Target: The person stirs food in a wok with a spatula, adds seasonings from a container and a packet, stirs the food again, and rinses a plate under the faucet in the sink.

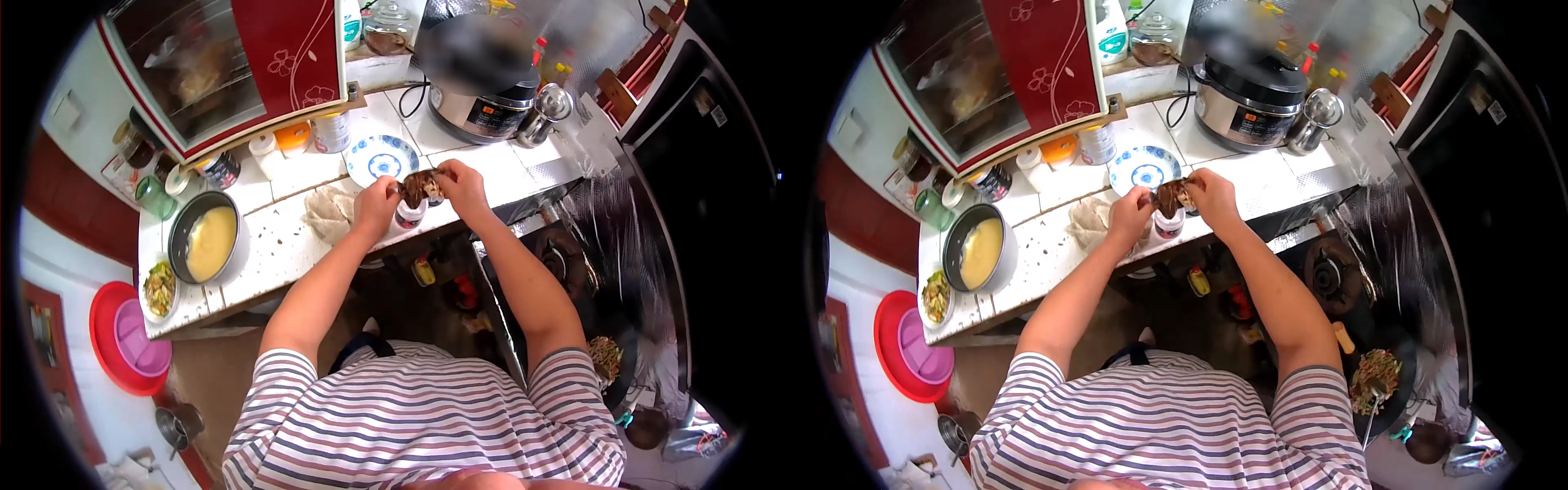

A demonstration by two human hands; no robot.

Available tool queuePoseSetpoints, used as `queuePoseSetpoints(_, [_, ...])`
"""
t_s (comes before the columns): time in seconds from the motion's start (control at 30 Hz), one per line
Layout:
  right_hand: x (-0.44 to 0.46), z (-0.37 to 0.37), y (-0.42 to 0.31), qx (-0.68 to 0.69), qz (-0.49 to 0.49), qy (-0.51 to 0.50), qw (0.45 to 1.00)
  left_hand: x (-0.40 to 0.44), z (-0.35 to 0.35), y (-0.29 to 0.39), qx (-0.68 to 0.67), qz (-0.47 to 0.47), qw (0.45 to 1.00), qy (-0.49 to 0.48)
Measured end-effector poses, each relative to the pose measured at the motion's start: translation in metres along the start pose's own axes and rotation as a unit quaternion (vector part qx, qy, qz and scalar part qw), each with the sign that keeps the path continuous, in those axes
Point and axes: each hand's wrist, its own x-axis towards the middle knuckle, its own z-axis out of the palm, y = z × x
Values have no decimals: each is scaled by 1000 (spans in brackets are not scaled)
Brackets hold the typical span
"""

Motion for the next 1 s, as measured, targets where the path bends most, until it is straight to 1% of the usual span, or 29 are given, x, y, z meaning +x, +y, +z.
queuePoseSetpoints(0.07, [-2,2,9,9,15,5,1000,-1,5,-2,52,10,998,-18])
queuePoseSetpoints(0.1, [-3,2,13,20,34,-5,999,-1,10,-4,84,41,996,-3])
queuePoseSetpoints(0.13, [-4,3,16,31,53,-17,998,-1,15,-7,81,38,996,-9])
queuePoseSetpoints(0.17, [-4,6,24,68,64,-20,995,-2,19,-10,108,74,991,5])
queuePoseSetpoints(0.2, [-5,6,20,67,68,-20,995,-2,22,-12,136,112,984,20])
queuePoseSetpoints(0.23, [-6,6,15,99,95,-35,990,-3,24,-13,150,144,977,36])
queuePoseSetpoints(0.27, [-5,7,11,133,122,-52,982,-2,26,-14,152,142,978,34])
queuePoseSetpoints(0.33, [-2,8,10,129,130,-55,982,-2,28,-14,176,202,961,74])
queuePoseSetpoints(0.4, [1,6,13,127,132,-58,981,-5,26,-10,186,191,962,62])
queuePoseSetpoints(0.5, [5,3,15,116,138,-70,981,-14,24,-1,169,176,966,89])
queuePoseSetpoints(0.57, [5,4,15,113,124,-66,984,-27,25,-1,82,78,991,77])
queuePoseSetpoints(0.6, [5,3,17,101,113,-59,987,-30,25,1,88,82,990,74])
queuePoseSetpoints(0.67, [7,2,22,96,102,-62,988,-37,25,5,134,204,963,117])
queuePoseSetpoints(0.73, [6,2,24,85,94,-72,989,-43,29,6,144,196,965,98])
queuePoseSetpoints(0.8, [8,-2,23,136,150,-97,975,-44,33,10,212,224,943,122])
queuePoseSetpoints(0.93, [9,-6,27,172,162,-121,964,-41,47,-7,249,239,927,149])
queuePoseSetpoints(1.0, [10,-8,30,198,178,-151,952,-39,50,-8,276,249,916,151])
